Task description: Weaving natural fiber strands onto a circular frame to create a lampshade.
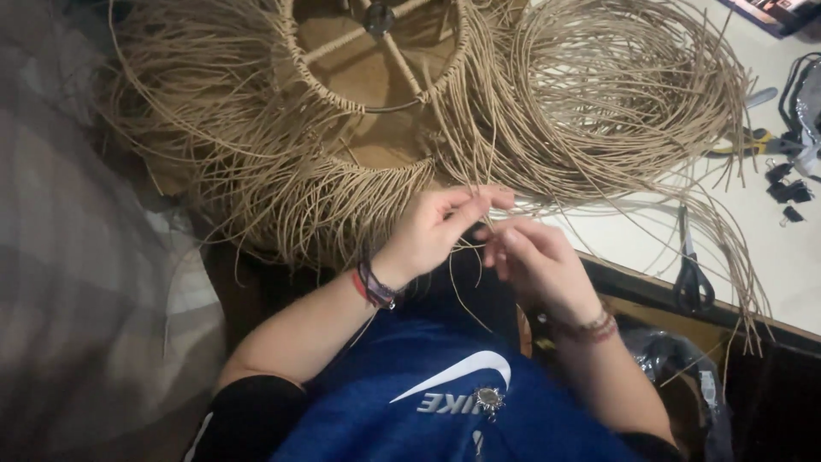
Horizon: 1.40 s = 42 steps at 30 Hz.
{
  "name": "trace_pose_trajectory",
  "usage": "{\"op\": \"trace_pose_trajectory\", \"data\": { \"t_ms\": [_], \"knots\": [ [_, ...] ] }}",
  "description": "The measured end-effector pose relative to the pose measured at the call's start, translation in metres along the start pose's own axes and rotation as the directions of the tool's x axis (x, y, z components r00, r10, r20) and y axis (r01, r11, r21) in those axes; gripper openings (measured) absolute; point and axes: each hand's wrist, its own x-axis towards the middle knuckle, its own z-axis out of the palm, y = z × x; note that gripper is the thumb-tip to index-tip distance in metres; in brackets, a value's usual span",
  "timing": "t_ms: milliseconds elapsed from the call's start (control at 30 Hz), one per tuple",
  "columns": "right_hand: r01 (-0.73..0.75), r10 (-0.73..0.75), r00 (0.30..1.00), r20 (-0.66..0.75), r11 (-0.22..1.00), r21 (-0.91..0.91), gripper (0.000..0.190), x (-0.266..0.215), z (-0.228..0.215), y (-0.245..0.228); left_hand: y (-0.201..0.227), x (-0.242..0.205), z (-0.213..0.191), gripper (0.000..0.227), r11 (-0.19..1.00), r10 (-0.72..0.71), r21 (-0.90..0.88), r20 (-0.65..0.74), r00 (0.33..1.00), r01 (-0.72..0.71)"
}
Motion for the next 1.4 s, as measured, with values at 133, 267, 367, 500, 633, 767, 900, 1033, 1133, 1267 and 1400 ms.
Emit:
{"op": "trace_pose_trajectory", "data": {
  "t_ms": [133,267,367,500,633,767,900,1033,1133,1267,1400],
  "knots": [
    [0.013,-0.008,0.999,-0.049,0.995,0.101,0.026,0.010,0.021,0.000,0.007,-0.006,-0.012,0.026,0.994,-0.025,-0.111,-0.024,0.999,0.022],
    [-0.052,0.054,0.997,-0.050,0.998,0.034,0.019,0.009,0.029,0.005,0.009,-0.011,-0.040,0.034,0.996,-0.002,-0.084,-0.259,0.966,-0.020],
    [-0.067,0.067,0.995,-0.074,0.998,0.001,0.020,0.013,0.033,0.005,0.003,-0.018,-0.048,0.033,0.998,-0.009,-0.065,-0.277,0.961,-0.009],
    [-0.090,0.087,0.990,-0.110,0.996,-0.022,0.022,0.020,0.038,-0.003,0.000,-0.026,-0.038,0.026,0.999,-0.015,-0.036,-0.160,0.987,0.009],
    [-0.027,0.021,0.998,-0.062,0.996,-0.084,0.023,0.026,0.047,-0.019,0.015,-0.024,-0.033,0.027,0.998,0.018,0.055,-0.083,0.996,-0.013],
    [-0.054,0.050,0.997,-0.059,0.996,-0.064,0.025,0.026,0.048,-0.017,0.013,-0.025,-0.033,0.030,0.998,0.034,0.059,-0.052,0.998,-0.031],
    [-0.061,0.059,0.996,-0.072,0.998,-0.026,0.024,0.024,0.045,-0.015,0.014,-0.026,-0.032,0.030,0.994,0.035,0.102,-0.033,0.999,-0.032],
    [-0.044,0.040,0.998,-0.038,0.993,-0.111,0.025,0.021,0.037,-0.009,0.010,-0.024,-0.035,0.032,0.992,0.069,0.109,-0.045,0.997,-0.063],
    [-0.041,0.046,0.999,0.017,0.977,-0.211,0.025,0.015,0.031,-0.011,0.016,-0.027,-0.043,0.030,0.976,0.111,0.199,-0.087,0.990,-0.092],
    [-0.024,0.049,0.998,0.051,0.916,-0.401,0.024,0.014,0.026,-0.025,0.047,-0.042,-0.039,0.048,0.527,0.308,0.806,0.113,0.945,-0.268],
    [0.059,-0.015,0.996,0.090,0.859,-0.509,0.018,0.007,0.008,0.025,0.042,-0.048,-0.024,0.068,0.114,0.182,0.826,0.529,0.829,-0.552]
  ]
}}
